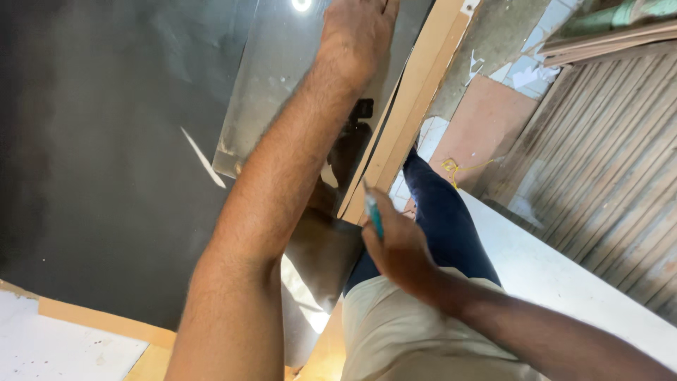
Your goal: The person places a rectangular glass pane on a workbench, aligns a black tint film over it, and uses a utility knife to trim the film along the glass edges. They repeat this process for multiple panes, peeling off excess film and smoothing the applied tint.
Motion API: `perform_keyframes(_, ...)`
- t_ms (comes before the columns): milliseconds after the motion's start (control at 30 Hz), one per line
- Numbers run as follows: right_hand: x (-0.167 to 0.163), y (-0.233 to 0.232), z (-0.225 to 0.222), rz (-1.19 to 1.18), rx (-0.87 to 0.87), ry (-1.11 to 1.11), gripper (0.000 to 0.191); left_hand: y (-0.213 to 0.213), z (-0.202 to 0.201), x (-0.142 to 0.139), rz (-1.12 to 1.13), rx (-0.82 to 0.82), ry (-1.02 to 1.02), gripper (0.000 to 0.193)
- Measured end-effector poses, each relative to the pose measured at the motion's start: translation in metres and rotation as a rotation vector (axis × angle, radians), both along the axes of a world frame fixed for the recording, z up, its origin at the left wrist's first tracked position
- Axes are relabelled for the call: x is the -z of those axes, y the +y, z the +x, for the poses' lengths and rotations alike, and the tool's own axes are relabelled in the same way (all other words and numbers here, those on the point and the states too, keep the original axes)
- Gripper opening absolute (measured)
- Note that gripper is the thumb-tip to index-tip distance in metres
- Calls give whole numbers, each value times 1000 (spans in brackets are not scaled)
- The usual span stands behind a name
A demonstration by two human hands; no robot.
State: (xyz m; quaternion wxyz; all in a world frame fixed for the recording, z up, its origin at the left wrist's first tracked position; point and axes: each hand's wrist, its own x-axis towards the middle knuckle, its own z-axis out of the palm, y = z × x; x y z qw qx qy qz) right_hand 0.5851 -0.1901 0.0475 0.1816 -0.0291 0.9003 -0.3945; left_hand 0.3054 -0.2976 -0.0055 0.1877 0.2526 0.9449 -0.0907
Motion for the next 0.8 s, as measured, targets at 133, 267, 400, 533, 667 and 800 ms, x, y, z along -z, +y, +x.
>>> perform_keyframes(133,15,24,-88,37,330,28,63,1,-4,-13,-90,39,-46,114)
perform_keyframes(267,27,40,-147,197,411,129,86,9,-11,-25,-31,35,19,98)
perform_keyframes(400,38,89,-162,12,488,5,65,19,-20,-45,-102,28,-126,105)
perform_keyframes(533,65,178,-194,-398,717,-361,39,29,-32,-70,-130,40,-158,116)
perform_keyframes(667,76,328,-262,-284,859,-165,36,42,-54,-85,-114,14,-169,126)
perform_keyframes(800,53,466,-335,-35,1063,-77,46,54,-74,-90,-212,14,-292,131)
